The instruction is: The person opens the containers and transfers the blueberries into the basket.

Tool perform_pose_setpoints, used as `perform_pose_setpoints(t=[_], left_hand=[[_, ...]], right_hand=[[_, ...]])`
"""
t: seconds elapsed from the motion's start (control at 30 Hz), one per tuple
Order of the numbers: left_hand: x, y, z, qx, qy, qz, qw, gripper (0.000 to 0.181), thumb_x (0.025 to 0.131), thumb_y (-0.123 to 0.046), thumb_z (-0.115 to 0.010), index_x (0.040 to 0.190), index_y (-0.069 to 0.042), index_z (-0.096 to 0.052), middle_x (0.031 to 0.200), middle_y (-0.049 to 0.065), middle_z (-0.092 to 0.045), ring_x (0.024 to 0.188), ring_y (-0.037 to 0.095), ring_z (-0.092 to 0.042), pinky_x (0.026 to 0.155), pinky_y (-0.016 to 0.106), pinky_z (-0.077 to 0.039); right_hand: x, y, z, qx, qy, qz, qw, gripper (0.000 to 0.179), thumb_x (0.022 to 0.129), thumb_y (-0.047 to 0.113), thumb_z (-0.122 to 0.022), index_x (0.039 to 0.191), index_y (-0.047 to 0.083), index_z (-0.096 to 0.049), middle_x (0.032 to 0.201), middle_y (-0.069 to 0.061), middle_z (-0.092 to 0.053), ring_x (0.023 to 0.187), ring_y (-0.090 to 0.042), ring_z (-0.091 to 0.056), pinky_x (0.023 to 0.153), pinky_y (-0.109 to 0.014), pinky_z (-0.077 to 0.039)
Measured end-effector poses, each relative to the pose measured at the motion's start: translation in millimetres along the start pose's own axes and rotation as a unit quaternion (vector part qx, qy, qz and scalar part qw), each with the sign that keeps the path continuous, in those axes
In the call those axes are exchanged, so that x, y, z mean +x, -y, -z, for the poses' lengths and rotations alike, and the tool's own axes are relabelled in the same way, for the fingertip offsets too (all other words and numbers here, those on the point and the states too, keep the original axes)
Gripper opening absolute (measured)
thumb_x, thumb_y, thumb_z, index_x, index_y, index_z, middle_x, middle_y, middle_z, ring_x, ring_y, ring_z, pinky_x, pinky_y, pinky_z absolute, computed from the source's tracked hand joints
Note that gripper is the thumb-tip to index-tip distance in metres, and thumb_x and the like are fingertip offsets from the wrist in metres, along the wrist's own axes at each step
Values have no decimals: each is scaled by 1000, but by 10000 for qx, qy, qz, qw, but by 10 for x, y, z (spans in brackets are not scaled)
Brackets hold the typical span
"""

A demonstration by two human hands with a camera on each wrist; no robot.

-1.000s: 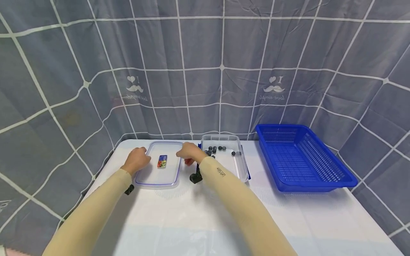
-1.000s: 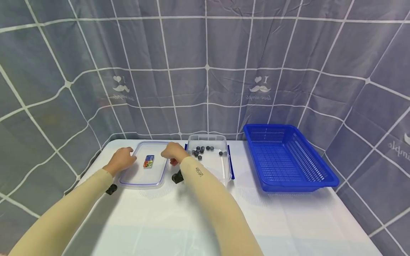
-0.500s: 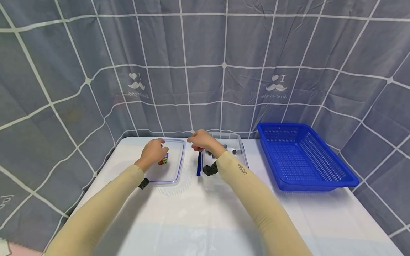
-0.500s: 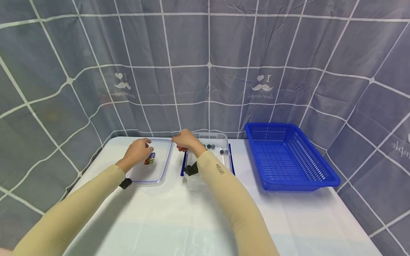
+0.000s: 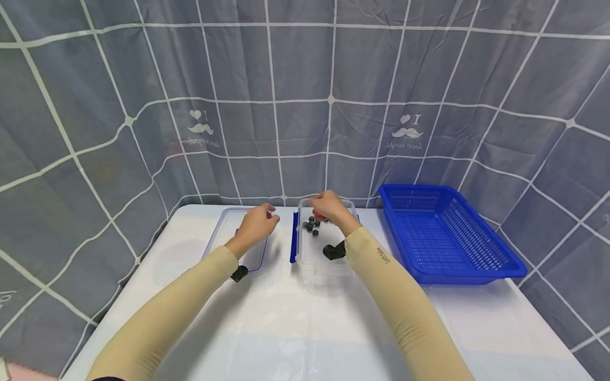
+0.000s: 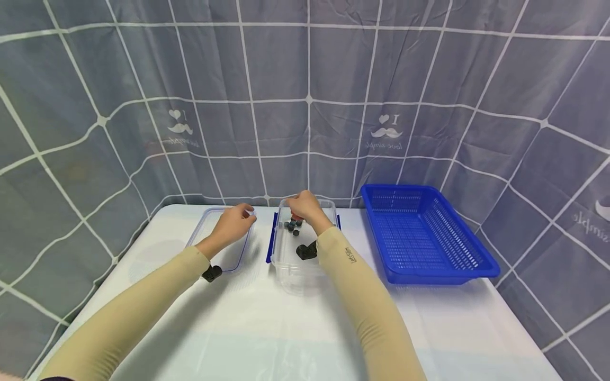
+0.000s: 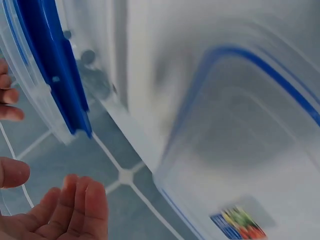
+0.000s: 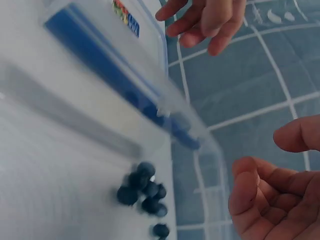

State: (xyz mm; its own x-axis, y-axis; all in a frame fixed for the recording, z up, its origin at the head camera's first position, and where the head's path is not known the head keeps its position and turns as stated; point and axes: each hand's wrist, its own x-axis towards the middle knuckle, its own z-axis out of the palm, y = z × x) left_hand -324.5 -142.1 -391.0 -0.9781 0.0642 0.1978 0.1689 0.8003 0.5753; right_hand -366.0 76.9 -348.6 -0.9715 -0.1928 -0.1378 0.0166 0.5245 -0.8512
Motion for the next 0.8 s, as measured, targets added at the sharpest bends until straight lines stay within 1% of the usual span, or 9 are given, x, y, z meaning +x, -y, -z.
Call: perform_pose_setpoints(t=[0.1,0.23,0.33,0.4,0.5,0.57,0.63,0.7,0.8], left_hand=[[-13,-65,-91,-51,-12,45,10000,43,97,-29,-53,130,-2,-62,108,14,-71,93,29,-66,84,45,-52],[-59,-133,-213,-137,86,144,9998,44,99,-32,-52,132,-3,-60,106,12,-71,88,26,-66,81,44,-52],[-70,-200,-308,-160,230,210,9994,47,100,-34,-53,135,-4,-58,103,11,-71,86,24,-67,80,43,-53],[-61,-246,-368,-122,319,214,9992,48,100,-35,-54,137,-4,-57,103,12,-72,85,25,-67,80,44,-53],[-40,-308,-445,-26,441,150,9989,50,99,-35,-56,138,-3,-55,107,14,-72,88,26,-69,84,44,-54],[-25,-347,-484,10,459,83,9989,50,98,-33,-58,138,-2,-54,112,17,-71,90,27,-69,86,45,-54],[-15,-379,-510,4,446,59,9990,51,97,-30,-59,138,-1,-52,114,18,-70,89,27,-69,85,45,-54],[-11,-406,-527,-33,408,51,9991,51,96,-27,-59,138,0,-51,113,19,-70,85,27,-68,82,44,-55],[-7,-433,-555,-99,401,31,9991,51,97,-26,-58,139,1,-49,112,19,-69,79,25,-68,77,42,-55]], right_hand=[[34,-143,-6,-41,-130,-125,9998,27,98,20,-56,101,-5,-65,65,-2,-54,55,-11,-52,59,-24,-50],[62,-344,-58,55,-244,-328,9991,25,94,17,-56,102,-6,-63,63,-1,-54,52,-10,-53,55,-22,-51],[52,-447,-71,111,-334,-520,9980,19,93,13,-54,99,-4,-58,62,-2,-52,50,-11,-51,55,-25,-52],[53,-488,-71,-76,-417,-659,9969,16,92,12,-53,97,-2,-56,65,-4,-52,49,-13,-52,59,-30,-57],[78,-510,-57,-612,-536,-855,9930,16,93,14,-53,98,-1,-57,78,-8,-55,50,-15,-56,68,-36,-60],[102,-506,-40,-996,-578,-992,9884,21,94,15,-53,101,-3,-61,89,-11,-59,51,-16,-59,72,-38,-60],[130,-501,-18,-1293,-577,-1087,9839,26,95,16,-53,109,-4,-62,101,-15,-63,52,-18,-62,69,-36,-60],[152,-497,8,-1473,-520,-1175,9807,33,96,17,-52,119,-5,-62,113,-18,-65,54,-20,-66,66,-35,-60],[177,-500,56,-1723,-429,-1283,9757,46,97,18,-53,136,-6,-54,128,-23,-63,59,-23,-71,62,-33,-59]])
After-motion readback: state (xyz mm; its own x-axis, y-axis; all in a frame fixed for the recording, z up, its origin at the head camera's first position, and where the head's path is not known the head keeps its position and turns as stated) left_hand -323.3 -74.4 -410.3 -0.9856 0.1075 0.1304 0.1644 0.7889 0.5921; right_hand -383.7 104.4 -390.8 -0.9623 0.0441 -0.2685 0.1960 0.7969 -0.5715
